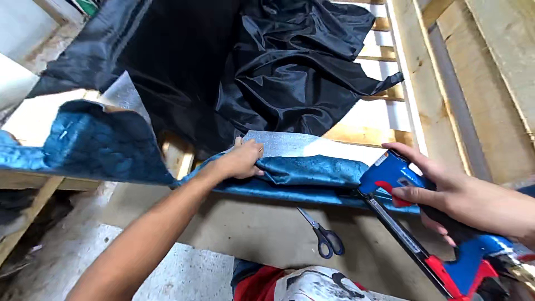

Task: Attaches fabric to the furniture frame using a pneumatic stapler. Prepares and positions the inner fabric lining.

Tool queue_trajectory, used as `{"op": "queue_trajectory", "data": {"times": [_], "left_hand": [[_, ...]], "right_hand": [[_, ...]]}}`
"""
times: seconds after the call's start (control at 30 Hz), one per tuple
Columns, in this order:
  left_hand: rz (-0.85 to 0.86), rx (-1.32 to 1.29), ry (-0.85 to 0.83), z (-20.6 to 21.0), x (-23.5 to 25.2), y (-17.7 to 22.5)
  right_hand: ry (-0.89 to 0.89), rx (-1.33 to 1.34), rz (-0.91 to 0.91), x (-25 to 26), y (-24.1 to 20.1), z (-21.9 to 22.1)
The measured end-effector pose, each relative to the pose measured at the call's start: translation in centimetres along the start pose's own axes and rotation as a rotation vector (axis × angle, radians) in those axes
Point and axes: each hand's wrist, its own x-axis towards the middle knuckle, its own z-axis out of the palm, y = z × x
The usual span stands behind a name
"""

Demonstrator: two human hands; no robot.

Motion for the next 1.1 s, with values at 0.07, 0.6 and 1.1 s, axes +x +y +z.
{"op": "queue_trajectory", "data": {"times": [0.07,0.6,1.1], "left_hand": [[-0.082,-0.287,0.208,0.2,0.7,-0.9],[-0.156,-0.219,0.419,4.7,11.3,-6.1],[0.057,-0.295,0.228,4.6,12.2,-8.4]], "right_hand": [[-0.003,-0.009,0.027,0.8,-1.2,1.1],[-0.23,-0.208,0.357,12.6,-12.0,8.4],[-0.35,-0.134,0.298,16.9,-19.1,18.6]]}}
